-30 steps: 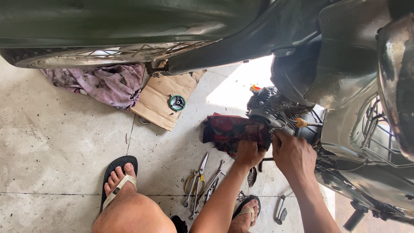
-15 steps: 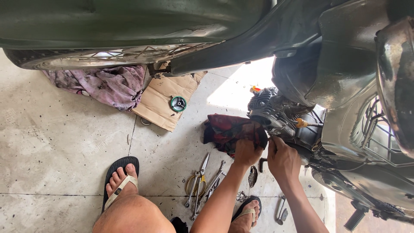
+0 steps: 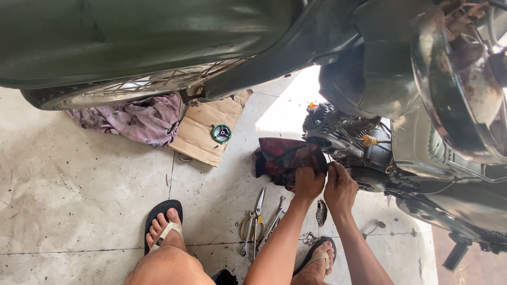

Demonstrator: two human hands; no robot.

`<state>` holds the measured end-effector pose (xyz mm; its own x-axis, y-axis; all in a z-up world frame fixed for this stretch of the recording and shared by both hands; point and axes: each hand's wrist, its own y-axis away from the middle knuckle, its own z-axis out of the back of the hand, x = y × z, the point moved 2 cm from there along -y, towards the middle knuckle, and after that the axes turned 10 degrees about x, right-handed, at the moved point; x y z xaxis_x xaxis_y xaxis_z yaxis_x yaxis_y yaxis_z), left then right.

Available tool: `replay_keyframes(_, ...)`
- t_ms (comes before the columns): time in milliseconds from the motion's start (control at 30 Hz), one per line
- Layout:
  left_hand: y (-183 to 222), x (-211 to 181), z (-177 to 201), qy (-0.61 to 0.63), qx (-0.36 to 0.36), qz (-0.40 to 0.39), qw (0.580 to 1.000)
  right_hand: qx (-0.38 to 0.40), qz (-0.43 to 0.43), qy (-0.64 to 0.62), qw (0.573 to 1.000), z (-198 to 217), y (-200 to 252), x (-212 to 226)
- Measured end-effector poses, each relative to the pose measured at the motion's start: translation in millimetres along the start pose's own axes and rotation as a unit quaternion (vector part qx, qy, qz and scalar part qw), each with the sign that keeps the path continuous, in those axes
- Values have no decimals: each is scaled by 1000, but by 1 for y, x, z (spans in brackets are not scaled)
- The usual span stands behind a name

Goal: Repairing a motorcycle engine using a screwdriver and cleaning components with a cloth

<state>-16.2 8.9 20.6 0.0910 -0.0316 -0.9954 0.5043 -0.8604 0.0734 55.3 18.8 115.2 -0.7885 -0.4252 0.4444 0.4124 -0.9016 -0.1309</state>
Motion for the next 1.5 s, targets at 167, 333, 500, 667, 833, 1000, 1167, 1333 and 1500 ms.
replay_keyframes(167,3,5,-16,33,0,9,999,-22,25,25,999,8,1,7)
replay_keyframes(333,3,24,-30,51,0,17,999,-21,37,53,998,18,-2,16)
replay_keyframes(500,6,26,-40,89,-3,2,996,-20,38,69,997,20,-5,12)
replay_keyframes(667,5,15,-40,136,-20,-4,991,22,33,139,990,37,-11,29)
replay_keyframes(833,-2,21,-39,153,-29,-28,987,22,35,93,995,37,-12,25)
replay_keyframes(1000,-4,22,-35,165,-59,-56,983,36,45,69,996,37,-17,13)
replay_keyframes(1167,8,18,-16,153,-147,-64,975,46,67,61,995,17,-14,13)
replay_keyframes(1333,2,-23,56,117,-209,-80,968,14,50,-20,998,4,-7,13)
replay_keyframes(1500,-21,8,80,340,-170,1,925,25,28,-17,999,7,9,26)
